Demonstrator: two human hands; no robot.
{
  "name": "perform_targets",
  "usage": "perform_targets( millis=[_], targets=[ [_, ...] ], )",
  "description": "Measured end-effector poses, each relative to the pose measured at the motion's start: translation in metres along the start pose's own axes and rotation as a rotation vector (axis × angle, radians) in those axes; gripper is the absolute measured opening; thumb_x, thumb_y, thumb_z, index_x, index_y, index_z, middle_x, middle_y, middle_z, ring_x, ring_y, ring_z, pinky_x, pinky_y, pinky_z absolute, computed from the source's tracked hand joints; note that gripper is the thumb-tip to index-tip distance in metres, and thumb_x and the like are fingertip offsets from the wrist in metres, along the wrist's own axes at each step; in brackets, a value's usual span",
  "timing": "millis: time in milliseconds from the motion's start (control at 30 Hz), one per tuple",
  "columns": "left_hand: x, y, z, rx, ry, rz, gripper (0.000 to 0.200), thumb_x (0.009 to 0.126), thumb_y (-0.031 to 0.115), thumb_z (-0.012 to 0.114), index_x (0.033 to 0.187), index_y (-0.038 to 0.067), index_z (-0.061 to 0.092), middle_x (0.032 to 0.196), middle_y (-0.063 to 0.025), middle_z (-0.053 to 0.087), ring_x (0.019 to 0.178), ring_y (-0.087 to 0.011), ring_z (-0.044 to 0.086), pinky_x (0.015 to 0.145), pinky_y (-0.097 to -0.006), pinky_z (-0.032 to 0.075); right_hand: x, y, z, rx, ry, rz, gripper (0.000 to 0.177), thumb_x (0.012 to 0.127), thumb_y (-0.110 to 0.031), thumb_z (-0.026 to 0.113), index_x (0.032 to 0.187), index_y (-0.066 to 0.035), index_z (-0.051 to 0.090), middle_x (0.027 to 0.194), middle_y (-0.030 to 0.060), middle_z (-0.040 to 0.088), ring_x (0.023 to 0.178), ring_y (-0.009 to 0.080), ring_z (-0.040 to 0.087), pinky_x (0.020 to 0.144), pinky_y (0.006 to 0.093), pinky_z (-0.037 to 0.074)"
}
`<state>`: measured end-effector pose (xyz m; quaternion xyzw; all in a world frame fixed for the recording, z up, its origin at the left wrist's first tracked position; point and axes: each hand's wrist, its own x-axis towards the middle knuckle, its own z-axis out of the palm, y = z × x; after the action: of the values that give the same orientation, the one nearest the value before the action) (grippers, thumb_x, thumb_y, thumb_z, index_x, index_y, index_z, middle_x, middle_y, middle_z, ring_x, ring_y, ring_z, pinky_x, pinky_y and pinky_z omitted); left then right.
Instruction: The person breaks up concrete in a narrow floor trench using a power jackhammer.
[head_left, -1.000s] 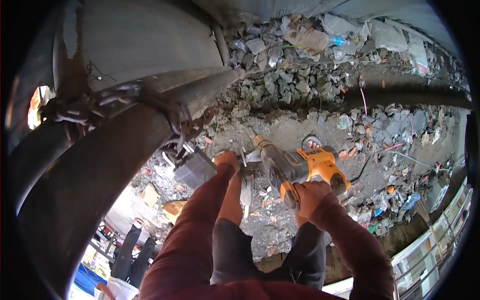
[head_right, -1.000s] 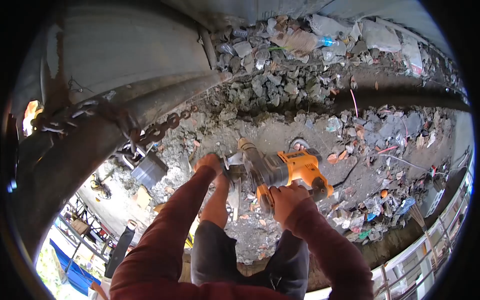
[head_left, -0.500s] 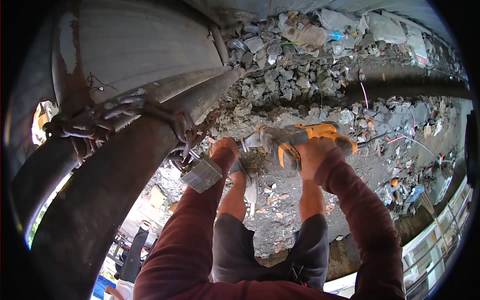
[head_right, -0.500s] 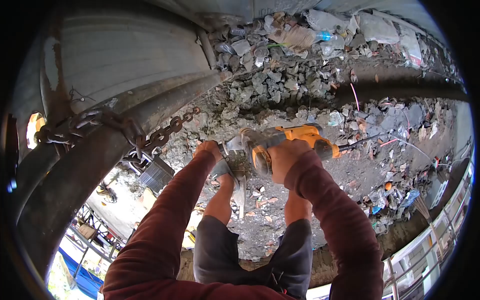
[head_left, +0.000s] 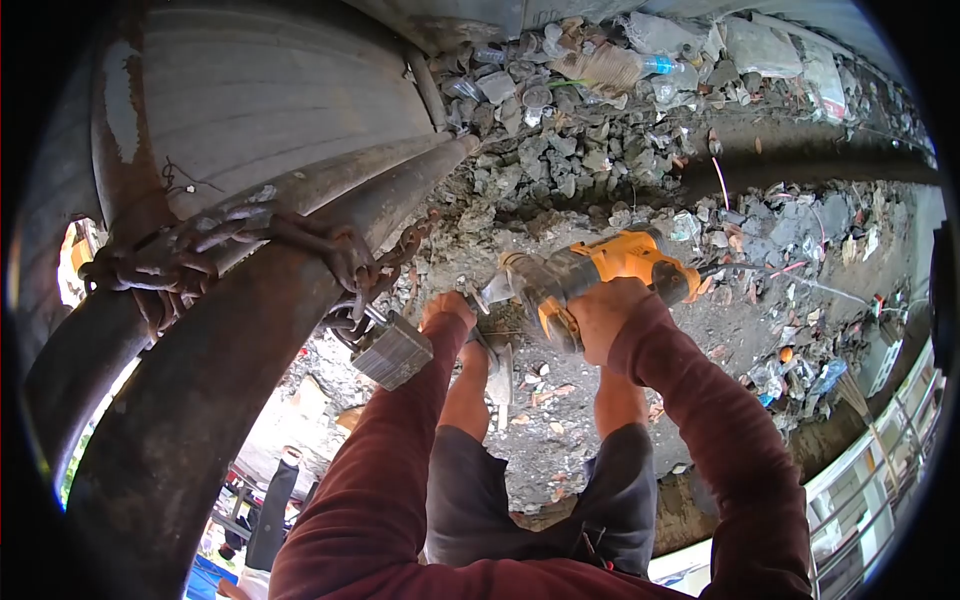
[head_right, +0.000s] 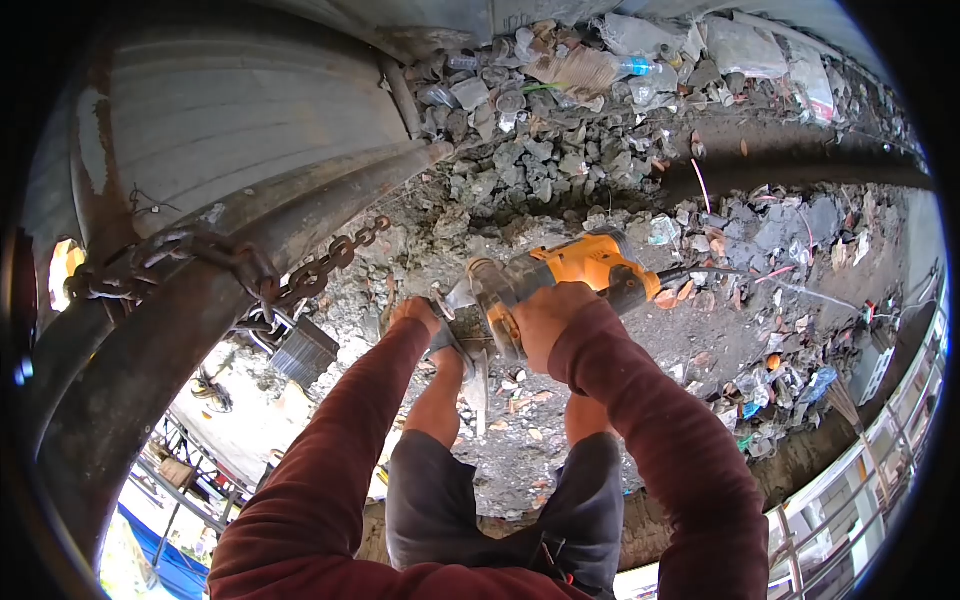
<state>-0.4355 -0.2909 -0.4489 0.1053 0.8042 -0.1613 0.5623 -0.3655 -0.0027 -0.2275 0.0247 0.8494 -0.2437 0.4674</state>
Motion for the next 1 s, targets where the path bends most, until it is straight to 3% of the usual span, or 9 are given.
perform_targets(
  millis=[67,333,800,933,1000],
  targets=[
    [0.001,-0.001,0.003,-0.007,-0.003,-0.009,0.036,0.087,0.023,0.068,0.117,0.006,0.076,0.123,-0.0198,0.072,0.118,-0.0352,0.068,0.097,-0.0431,0.056,0.003,-0.001,0.006,-0.011,0.009,0.004,0.022,0.074,-0.024,0.073,0.093,-0.013,0.076,0.087,0.0102,0.076,0.084,0.0300,0.075,0.076,0.0434,0.059],
    [0.003,-0.006,0.023,-0.099,0.032,-0.074,0.033,0.083,0.024,0.070,0.110,0.007,0.078,0.120,-0.0202,0.072,0.116,-0.0355,0.068,0.099,-0.0414,0.054,0.006,-0.004,0.009,-0.025,-0.037,-0.008,0.024,0.077,-0.023,0.069,0.097,-0.012,0.076,0.090,0.0096,0.076,0.085,0.0295,0.075,0.077,0.0431,0.059],
    [0.000,-0.007,0.034,-0.135,-0.049,-0.099,0.041,0.087,0.023,0.070,0.123,0.004,0.071,0.132,-0.0199,0.067,0.125,-0.0360,0.064,0.104,-0.0429,0.052,-0.010,-0.013,0.058,-0.055,0.027,-0.044,0.017,0.083,-0.025,0.064,0.092,-0.013,0.073,0.086,0.0066,0.075,0.079,0.0268,0.074,0.070,0.0430,0.056],
    [0.007,-0.009,0.054,-0.124,-0.104,-0.089,0.048,0.088,0.023,0.069,0.131,0.002,0.064,0.137,-0.0211,0.063,0.129,-0.0357,0.061,0.107,-0.0423,0.050,-0.016,-0.016,0.066,-0.088,0.023,-0.051,0.017,0.087,-0.026,0.061,0.093,-0.016,0.073,0.086,0.0037,0.075,0.079,0.0239,0.074,0.081,0.0457,0.051],
    [0.015,-0.015,0.079,-0.171,-0.003,-0.066,0.053,0.088,0.023,0.068,0.135,0.001,0.058,0.139,-0.0215,0.061,0.131,-0.0355,0.059,0.108,-0.0429,0.050,-0.017,-0.016,0.070,-0.114,0.013,-0.054,0.016,0.087,-0.026,0.061,0.093,-0.017,0.073,0.087,0.0029,0.075,0.079,0.0231,0.074,0.085,0.0467,0.049]
  ],
)
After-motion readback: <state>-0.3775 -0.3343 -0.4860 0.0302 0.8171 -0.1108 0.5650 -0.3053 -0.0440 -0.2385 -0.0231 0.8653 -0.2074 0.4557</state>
